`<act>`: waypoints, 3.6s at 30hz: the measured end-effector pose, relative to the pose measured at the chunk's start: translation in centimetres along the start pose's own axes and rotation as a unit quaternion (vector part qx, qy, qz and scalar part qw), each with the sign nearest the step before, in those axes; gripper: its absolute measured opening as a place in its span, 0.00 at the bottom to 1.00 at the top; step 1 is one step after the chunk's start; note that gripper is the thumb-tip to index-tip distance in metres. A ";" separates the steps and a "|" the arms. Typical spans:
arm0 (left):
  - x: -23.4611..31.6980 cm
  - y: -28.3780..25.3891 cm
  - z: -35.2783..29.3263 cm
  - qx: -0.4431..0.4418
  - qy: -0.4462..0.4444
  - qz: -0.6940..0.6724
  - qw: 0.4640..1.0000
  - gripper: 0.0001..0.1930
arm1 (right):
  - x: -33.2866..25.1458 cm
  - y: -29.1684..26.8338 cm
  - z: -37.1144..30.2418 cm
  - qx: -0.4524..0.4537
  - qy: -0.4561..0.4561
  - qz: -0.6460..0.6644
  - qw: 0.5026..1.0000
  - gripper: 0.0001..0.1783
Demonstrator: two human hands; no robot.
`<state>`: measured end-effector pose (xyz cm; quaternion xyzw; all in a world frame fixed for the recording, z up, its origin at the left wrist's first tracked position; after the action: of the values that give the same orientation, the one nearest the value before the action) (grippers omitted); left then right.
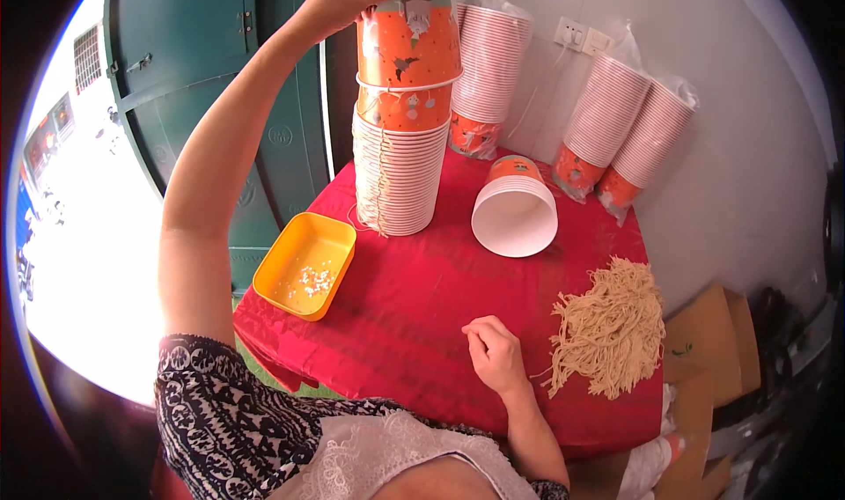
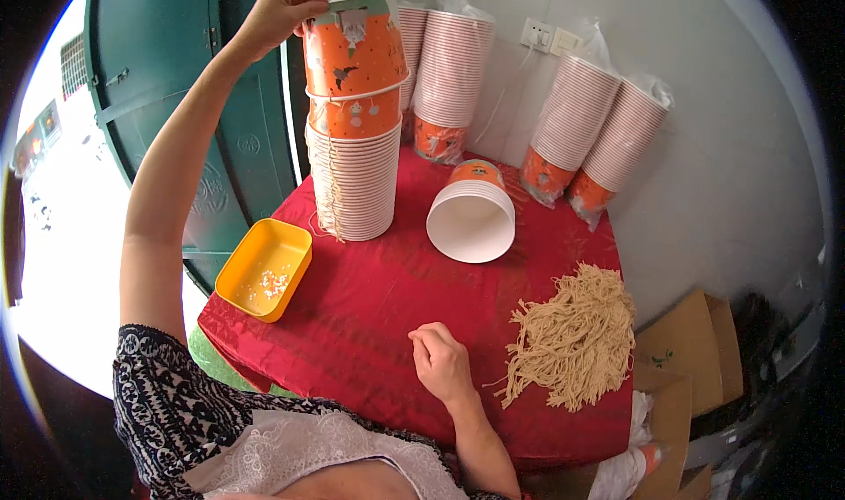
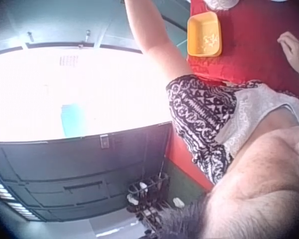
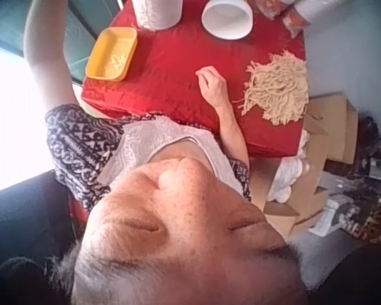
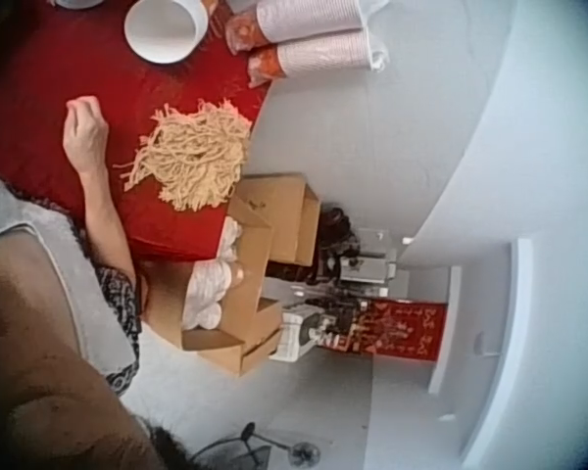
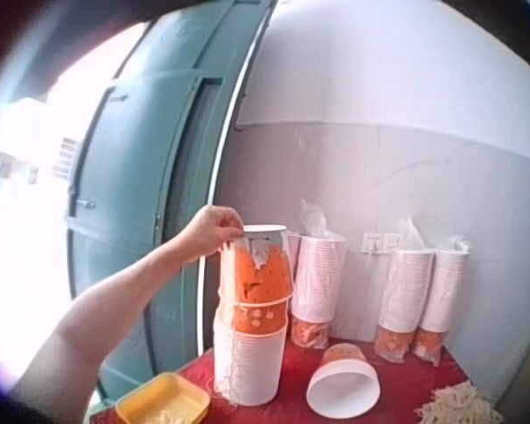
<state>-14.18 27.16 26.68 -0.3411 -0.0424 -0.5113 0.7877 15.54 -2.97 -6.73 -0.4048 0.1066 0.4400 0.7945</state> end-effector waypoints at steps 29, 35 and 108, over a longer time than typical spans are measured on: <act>1.8 3.9 -3.0 -0.019 -0.006 0.115 0.993 0.07 | 0.2 -0.2 -0.1 -0.024 0.008 -0.002 1.000 0.03; 1.6 4.3 -3.5 -0.005 -0.016 0.105 0.994 0.08 | 0.0 -0.2 0.0 -0.024 0.009 -0.003 1.000 0.03; 1.6 35.2 -24.8 0.100 -0.281 -0.033 0.954 0.11 | 18.3 -4.6 7.8 0.201 0.116 -0.282 0.931 0.10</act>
<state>8.97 20.11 -9.02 -0.3885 -0.3241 -0.4139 0.7568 28.53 12.69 -8.77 -0.2978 0.1653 0.1169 0.9329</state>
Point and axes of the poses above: each hand's wrist, its own z-axis towards the middle knuckle, its own y-axis out of the palm, x = y × z, the point moved 1 cm from there along z, towards the middle knuckle, and after that the axes turned 8 degrees about -y, right-handed, at the moved point
